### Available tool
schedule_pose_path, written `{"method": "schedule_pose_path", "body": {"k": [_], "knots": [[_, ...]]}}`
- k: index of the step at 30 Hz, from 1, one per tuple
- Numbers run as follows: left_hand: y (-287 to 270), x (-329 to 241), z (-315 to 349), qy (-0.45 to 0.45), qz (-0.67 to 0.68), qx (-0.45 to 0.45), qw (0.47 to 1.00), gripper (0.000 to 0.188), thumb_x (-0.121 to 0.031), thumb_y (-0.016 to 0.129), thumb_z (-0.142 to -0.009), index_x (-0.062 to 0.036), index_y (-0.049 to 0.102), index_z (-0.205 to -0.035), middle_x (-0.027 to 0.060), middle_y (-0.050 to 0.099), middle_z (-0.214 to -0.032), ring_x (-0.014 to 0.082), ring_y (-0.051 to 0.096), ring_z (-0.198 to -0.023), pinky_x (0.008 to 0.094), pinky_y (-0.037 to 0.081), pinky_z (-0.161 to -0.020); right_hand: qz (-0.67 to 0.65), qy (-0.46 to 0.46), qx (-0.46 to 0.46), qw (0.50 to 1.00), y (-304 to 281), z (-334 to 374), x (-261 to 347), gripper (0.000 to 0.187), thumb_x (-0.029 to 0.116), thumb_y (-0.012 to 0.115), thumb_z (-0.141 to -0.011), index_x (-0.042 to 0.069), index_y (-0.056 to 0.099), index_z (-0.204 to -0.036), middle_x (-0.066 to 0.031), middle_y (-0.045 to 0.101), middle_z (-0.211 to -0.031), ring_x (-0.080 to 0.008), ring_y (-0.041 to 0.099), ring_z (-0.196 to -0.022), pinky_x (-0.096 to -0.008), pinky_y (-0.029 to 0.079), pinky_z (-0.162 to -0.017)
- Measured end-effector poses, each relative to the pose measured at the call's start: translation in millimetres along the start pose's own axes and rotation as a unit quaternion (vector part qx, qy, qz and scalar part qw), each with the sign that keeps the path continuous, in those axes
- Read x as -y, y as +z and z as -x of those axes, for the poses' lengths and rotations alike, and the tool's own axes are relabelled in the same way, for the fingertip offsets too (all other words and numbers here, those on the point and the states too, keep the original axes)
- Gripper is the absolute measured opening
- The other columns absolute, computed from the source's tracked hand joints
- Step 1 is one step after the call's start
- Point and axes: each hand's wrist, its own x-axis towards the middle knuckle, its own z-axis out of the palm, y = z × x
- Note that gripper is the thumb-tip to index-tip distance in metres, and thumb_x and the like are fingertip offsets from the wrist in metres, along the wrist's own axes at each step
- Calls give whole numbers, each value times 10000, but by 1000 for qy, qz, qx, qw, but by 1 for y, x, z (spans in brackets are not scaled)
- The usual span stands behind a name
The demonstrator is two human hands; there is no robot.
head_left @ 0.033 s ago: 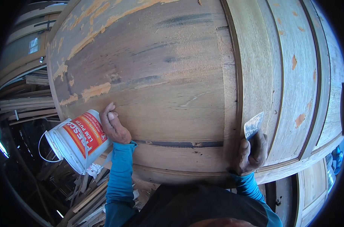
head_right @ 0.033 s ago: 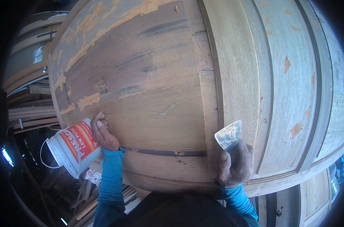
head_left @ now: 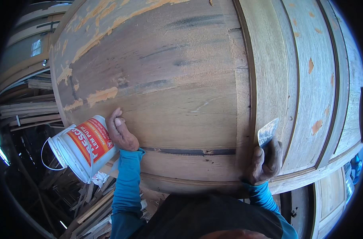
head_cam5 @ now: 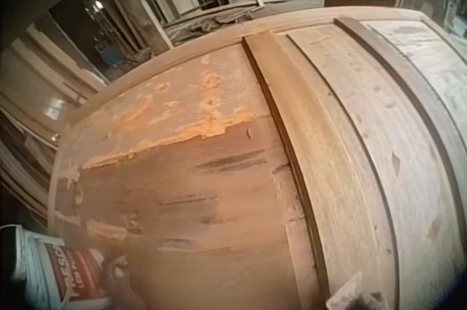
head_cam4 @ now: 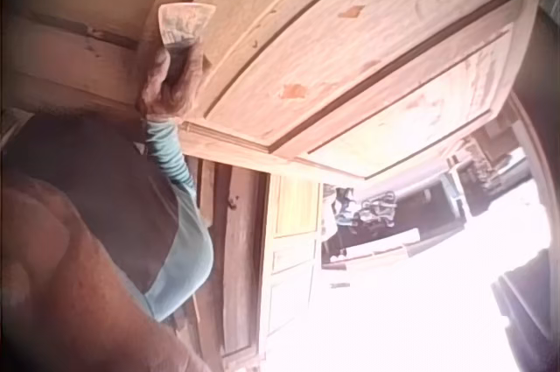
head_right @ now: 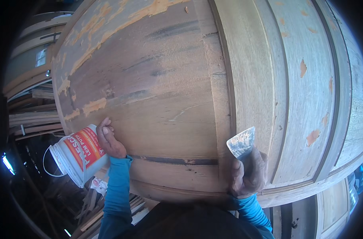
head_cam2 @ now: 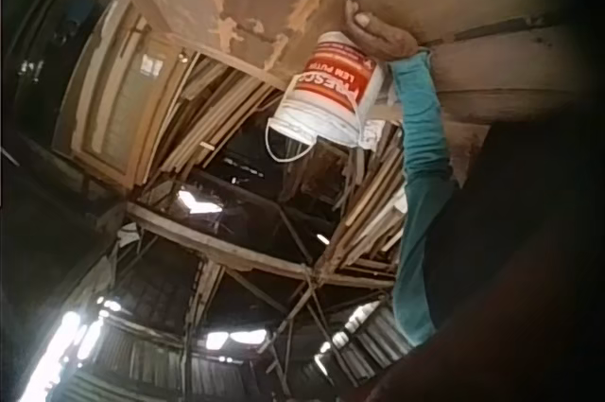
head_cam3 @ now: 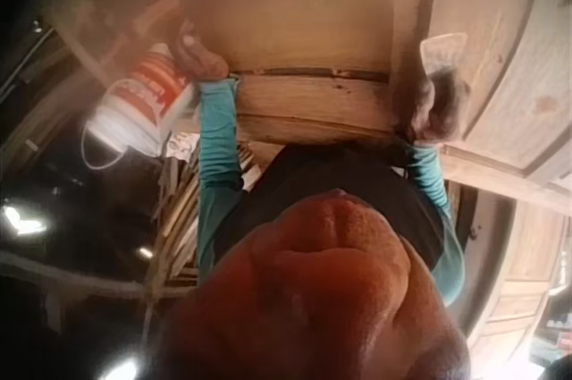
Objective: The person scrapes old finish from a wooden door with a scraper, applies liquid adhesive from a tube to a crack, and sands the surface of the door by hand with a piece of sandpaper.
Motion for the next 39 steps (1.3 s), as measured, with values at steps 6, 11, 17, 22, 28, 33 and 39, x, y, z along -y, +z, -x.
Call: {"method": "schedule_pose_path", "body": {"k": [6, 11, 17, 22, 28, 33, 39], "knots": [[-2, 5, 2, 5, -18, 6, 1000, 414, -283, 402, -1127, -9, 648, -1317, 80, 638, -1139, 158, 528, -953, 314, 448, -873, 10, -6, 13, 1000, -3, -2, 0, 476, 234, 742, -990, -80, 646, -1335, -197, 700, -1027, -292, 701, -892, -372, 564, -795], [1, -1, -2, 29, -21, 5, 999, 382, -252, 442, -1119, 14, 657, -1288, 128, 636, -1171, 232, 609, -1071, 354, 492, -918, -20, 28, -12, 999, 2, 3, 1, 497, 293, 716, -1019, -83, 645, -1336, -169, 687, -1023, -270, 667, -880, -364, 534, -775], [0, 3, -3, 46, -27, 7, 999, 385, -253, 440, -1116, 12, 661, -1286, 132, 628, -1187, 233, 602, -1076, 368, 486, -954, 12, 22, -10, 1000, 4, 2, 4, 601, 436, 630, -1063, -114, 642, -1306, -181, 675, -988, -274, 630, -840, -379, 507, -730], [-2, 5, -1, 54, -38, 6, 998, 365, -191, 417, -1111, 10, 656, -1301, 112, 629, -1191, 192, 578, -1057, 329, 474, -912, 45, -6, -15, 999, 7, 1, 2, 584, 408, 636, -1061, -124, 643, -1300, -176, 666, -969, -274, 625, -832, -378, 501, -722], [1, 4, -2, 50, -33, 15, 998, 374, -197, 411, -1114, 9, 656, -1307, 111, 626, -1195, 188, 572, -1041, 325, 472, -910, 31, 0, -27, 999, 8, 0, 4, 553, 369, 653, -1052, -121, 642, -1310, -165, 667, -956, -262, 623, -832, -373, 501, -732], [0, -1, -1, 33, -32, 4, 999, 372, -233, 444, -1114, 11, 664, -1289, 138, 628, -1181, 240, 600, -1069, 379, 486, -967, -35, 27, -5, 999, 4, 2, 4, 476, 260, 718, -1017, -104, 649, -1317, -158, 678, -997, -248, 638, -860, -346, 508, -756], [3, -1, 0, 43, -34, -2, 998, 366, -238, 463, -1113, 18, 671, -1272, 166, 634, -1173, 282, 625, -1085, 409, 508, -973, -31, 6, 2, 999, 3, -1, 0, 452, 201, 738, -999, -105, 650, -1319, -174, 695, -1036, -260, 672, -884, -344, 535, -790]]}}
